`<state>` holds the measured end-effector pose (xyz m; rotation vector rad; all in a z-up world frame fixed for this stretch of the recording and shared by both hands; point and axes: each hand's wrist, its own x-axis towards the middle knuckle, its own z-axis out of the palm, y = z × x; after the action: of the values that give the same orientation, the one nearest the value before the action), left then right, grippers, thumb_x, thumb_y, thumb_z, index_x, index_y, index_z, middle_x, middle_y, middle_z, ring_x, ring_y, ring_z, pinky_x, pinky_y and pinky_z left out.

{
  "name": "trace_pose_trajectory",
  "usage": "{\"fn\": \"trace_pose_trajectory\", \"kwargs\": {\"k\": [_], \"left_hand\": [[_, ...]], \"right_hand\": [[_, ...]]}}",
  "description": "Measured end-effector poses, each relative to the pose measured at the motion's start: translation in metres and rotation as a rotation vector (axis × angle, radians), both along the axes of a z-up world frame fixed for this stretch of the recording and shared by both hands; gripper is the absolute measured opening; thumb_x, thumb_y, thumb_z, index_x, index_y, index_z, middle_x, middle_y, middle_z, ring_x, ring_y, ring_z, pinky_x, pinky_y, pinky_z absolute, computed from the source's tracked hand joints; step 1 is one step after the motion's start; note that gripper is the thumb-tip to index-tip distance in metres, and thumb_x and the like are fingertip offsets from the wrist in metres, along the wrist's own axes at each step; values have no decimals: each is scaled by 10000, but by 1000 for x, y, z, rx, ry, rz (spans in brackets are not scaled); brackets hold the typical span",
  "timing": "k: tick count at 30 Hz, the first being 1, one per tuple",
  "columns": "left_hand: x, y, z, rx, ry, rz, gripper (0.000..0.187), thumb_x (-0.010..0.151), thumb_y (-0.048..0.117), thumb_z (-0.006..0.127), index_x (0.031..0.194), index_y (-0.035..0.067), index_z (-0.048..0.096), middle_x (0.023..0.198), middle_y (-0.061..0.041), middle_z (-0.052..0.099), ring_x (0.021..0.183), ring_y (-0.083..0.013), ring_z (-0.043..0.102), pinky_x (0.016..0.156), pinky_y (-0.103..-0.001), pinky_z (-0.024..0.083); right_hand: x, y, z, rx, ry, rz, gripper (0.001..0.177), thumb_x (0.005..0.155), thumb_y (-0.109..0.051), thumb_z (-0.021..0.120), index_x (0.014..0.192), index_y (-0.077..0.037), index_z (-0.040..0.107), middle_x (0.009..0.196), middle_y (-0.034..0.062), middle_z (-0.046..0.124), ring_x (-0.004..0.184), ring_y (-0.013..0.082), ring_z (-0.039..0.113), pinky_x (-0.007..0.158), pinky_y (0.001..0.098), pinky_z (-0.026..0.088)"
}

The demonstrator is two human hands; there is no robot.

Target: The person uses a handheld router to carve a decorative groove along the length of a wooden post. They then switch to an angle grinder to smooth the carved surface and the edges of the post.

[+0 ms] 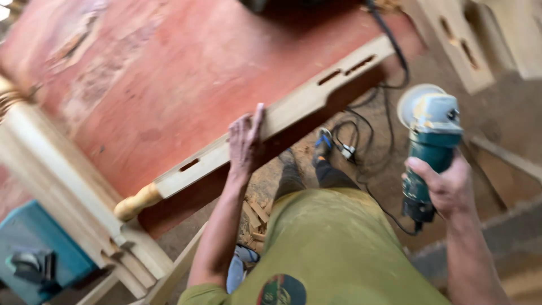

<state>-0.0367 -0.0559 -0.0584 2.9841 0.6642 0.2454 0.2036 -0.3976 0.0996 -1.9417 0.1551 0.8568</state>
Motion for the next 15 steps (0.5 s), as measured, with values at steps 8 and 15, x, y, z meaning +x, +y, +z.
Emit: {"fn": "trace_pose_trajectory", "kwargs": {"k": [8,15], "left_hand": [[-96,14,10,99,83,313,906,553,62,630,1440,109,452,1189,-144,555,1063,-339,518,991,-432,416],[-36,-36,11,-15,-69,475,1262,706,757,832,1605,90,249,1597,-298,303,1526,-467,268,1274,-614,189]], "right_hand": [[-12,6,-16,137,-96,194,303,992,-145,722,1167,54,575,931,181,647,667,280,639,578,378,560],[-8,16,-41,199,-75,239,333,1017,-251,734,1141,22,589,968,146,673,701,271,675,593,381,585]]}}
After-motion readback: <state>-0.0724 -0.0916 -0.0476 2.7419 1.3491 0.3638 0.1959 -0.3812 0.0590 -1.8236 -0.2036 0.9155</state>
